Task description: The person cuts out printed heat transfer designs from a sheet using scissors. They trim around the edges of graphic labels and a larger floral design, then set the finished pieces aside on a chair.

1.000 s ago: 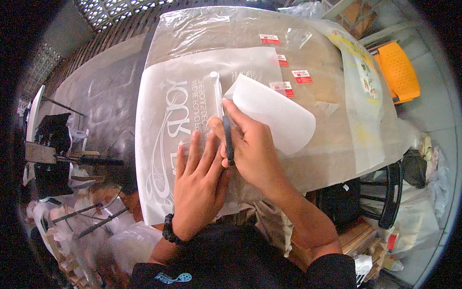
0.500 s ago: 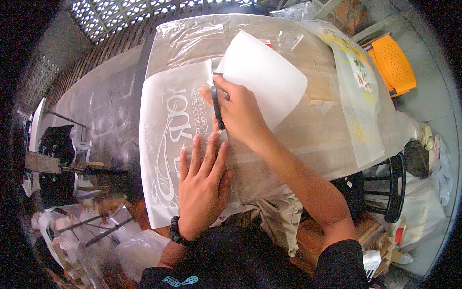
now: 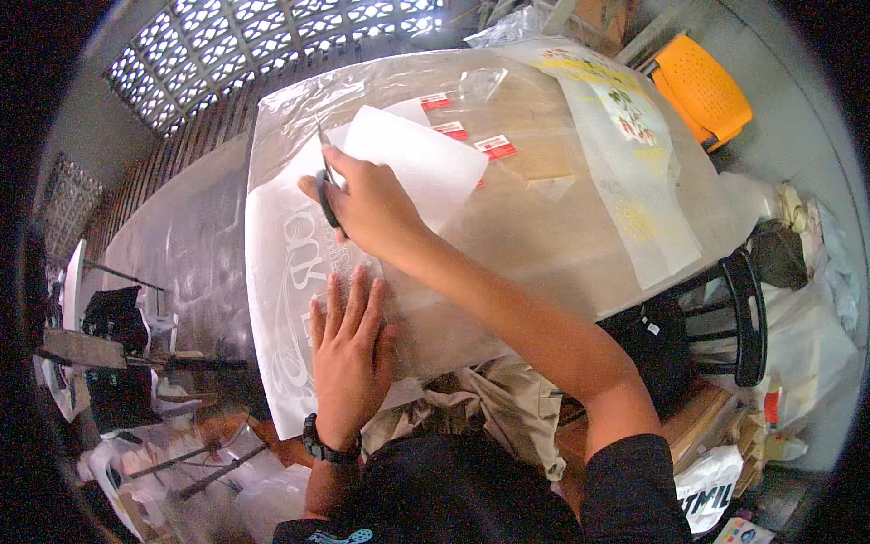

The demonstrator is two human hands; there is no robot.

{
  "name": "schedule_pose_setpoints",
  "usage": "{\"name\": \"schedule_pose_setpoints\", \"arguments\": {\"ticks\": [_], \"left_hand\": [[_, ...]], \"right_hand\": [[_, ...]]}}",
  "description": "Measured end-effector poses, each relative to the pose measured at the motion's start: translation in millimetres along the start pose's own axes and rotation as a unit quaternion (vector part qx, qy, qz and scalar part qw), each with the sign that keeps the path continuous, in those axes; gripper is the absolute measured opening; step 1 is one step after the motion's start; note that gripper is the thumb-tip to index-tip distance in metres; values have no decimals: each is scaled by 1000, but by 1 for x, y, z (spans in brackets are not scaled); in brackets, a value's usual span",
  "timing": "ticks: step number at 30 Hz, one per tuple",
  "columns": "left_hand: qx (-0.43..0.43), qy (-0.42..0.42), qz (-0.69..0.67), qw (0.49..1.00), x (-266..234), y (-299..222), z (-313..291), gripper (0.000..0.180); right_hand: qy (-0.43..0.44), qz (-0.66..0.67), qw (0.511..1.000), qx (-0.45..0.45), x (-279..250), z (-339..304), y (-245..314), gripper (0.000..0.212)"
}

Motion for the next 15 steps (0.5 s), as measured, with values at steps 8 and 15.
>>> {"name": "schedule_pose_setpoints", "arguments": {"ticks": [8, 15], "left_hand": [[2, 49, -14, 999, 7, 6, -3, 49], [-5, -16, -42, 999, -8, 5, -5, 53]], "right_hand": [[17, -70, 996, -44, -32, -90, 105, 69], [-145, -279, 949, 11, -131, -108, 102, 66]]}}
Point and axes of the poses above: each hand's wrist, its own z-axis towards the middle knuckle, its own x-axis out of the palm, y = z × x, the point moved 8 cm from there along z, towards the middle knuckle, and after that the axes turned 7 degrees about z, right-handed, at the moved point
